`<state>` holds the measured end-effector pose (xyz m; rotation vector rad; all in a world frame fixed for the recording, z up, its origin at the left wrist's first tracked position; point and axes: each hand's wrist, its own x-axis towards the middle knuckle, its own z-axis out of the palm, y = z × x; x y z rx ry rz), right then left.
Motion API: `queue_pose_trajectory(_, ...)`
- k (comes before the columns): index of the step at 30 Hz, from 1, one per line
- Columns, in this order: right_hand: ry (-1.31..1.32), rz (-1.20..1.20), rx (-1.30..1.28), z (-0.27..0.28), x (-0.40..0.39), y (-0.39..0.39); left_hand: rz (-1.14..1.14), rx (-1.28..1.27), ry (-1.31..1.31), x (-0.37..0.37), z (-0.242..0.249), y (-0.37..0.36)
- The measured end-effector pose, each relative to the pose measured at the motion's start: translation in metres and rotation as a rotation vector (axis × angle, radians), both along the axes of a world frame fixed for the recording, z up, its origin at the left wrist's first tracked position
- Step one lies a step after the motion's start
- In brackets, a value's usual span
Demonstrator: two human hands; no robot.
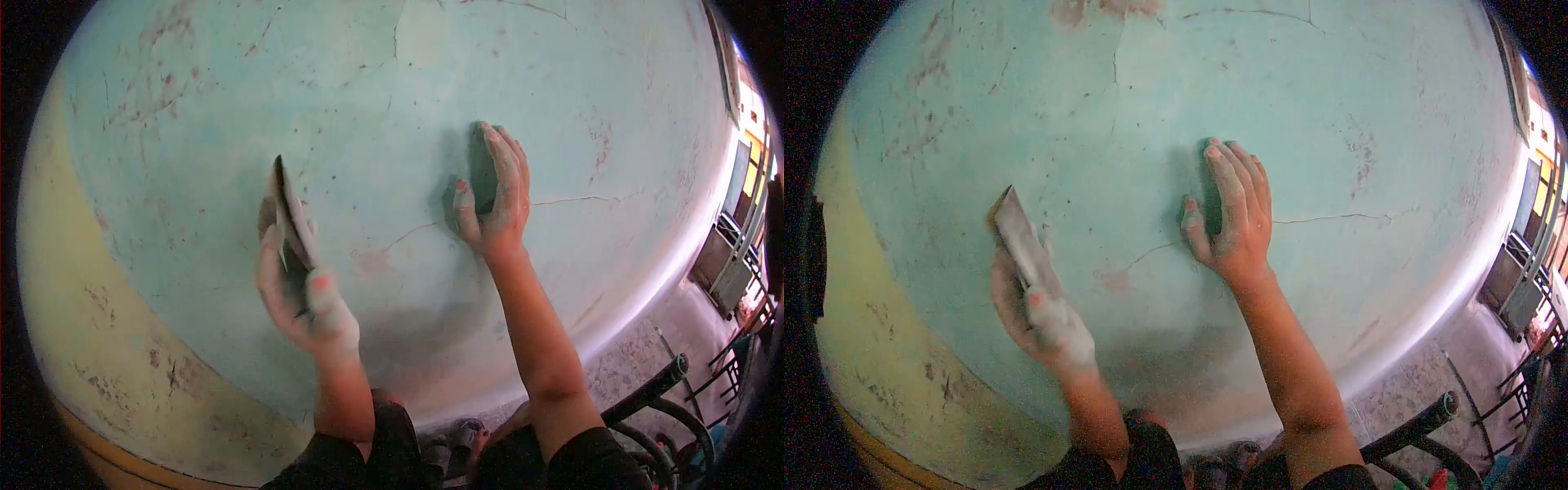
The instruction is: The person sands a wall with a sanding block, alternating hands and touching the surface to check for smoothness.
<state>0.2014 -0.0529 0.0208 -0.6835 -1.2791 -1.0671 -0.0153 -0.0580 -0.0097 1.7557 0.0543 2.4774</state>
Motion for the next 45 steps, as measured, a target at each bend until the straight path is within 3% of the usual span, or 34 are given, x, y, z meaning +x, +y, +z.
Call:
queue_pose_trajectory(2, -0.012, -0.017, 0.002, 0.000, 0.001, -0.001, -0.450, -0.230, -0.124, -0.009, -0.002, -0.021)
queue_pose_trajectory(3, -0.023, -0.033, 0.019, 0.002, 0.000, -0.001, -0.435, -0.237, -0.142, -0.014, -0.008, -0.021)
queue_pose_trajectory(5, -0.008, -0.036, 0.017, 0.001, 0.001, 0.000, -0.928, -0.370, -0.272, -0.030, -0.024, -0.020)
queue_pose_trajectory(6, -0.002, -0.012, 0.031, 0.000, 0.001, 0.003, -1.128, -0.313, -0.287, -0.039, -0.030, -0.011)
queue_pose_trajectory(7, -0.018, -0.009, 0.032, 0.001, 0.002, 0.004, -1.087, -0.318, -0.304, -0.046, -0.030, -0.007)
queue_pose_trajectory(10, -0.014, -0.068, -0.047, 0.002, -0.004, -0.004, -1.567, -0.175, -0.451, -0.051, -0.031, -0.010)
queue_pose_trajectory(12, -0.040, -0.125, -0.072, 0.002, -0.005, -0.003, -1.614, -0.145, -0.452, -0.055, -0.031, -0.006)
queue_pose_trajectory(17, -0.022, 0.008, -0.002, 0.005, -0.003, -0.001, -1.665, -0.096, -0.450, -0.049, -0.034, -0.006)
queue_pose_trajectory(19, -0.012, -0.014, 0.011, 0.006, -0.003, -0.004, -0.902, -0.343, -0.373, -0.044, -0.036, -0.009)
queue_pose_trajectory(22, -0.006, -0.020, 0.000, 0.013, 0.001, -0.014, -0.074, -0.279, -0.269, -0.039, -0.043, 0.003)
queue_pose_trajectory(23, -0.008, -0.054, 0.007, 0.015, 0.001, -0.017, -0.129, -0.271, -0.268, -0.037, -0.043, 0.005)
queue_pose_trajectory(25, -0.006, -0.016, 0.034, 0.017, 0.003, -0.017, 0.451, -0.193, -0.209, -0.032, -0.043, 0.010)
queue_pose_trajectory(26, -0.006, -0.050, 0.035, 0.018, 0.005, -0.016, 0.418, -0.195, -0.206, -0.028, -0.043, 0.017)
queue_pose_trajectory(28, 0.006, 0.042, 0.024, 0.013, 0.003, -0.010, 0.678, -0.097, -0.082, -0.026, -0.047, 0.029)
queue_pose_trajectory(32, 0.005, 0.016, -0.017, 0.005, -0.008, -0.005, 0.893, 0.011, 0.123, -0.019, -0.045, 0.048)
queue_pose_trajectory(33, -0.032, -0.091, -0.018, 0.004, -0.010, -0.007, 0.917, 0.018, 0.123, -0.014, -0.044, 0.045)
queue_pose_trajectory(35, -0.077, -0.161, -0.018, 0.003, -0.011, -0.008, 0.752, -0.049, 0.162, 0.000, -0.047, 0.040)
queue_pose_trajectory(45, -0.047, -0.069, 0.016, 0.006, -0.006, 0.001, 0.598, 0.051, 0.061, -0.002, -0.043, 0.017)
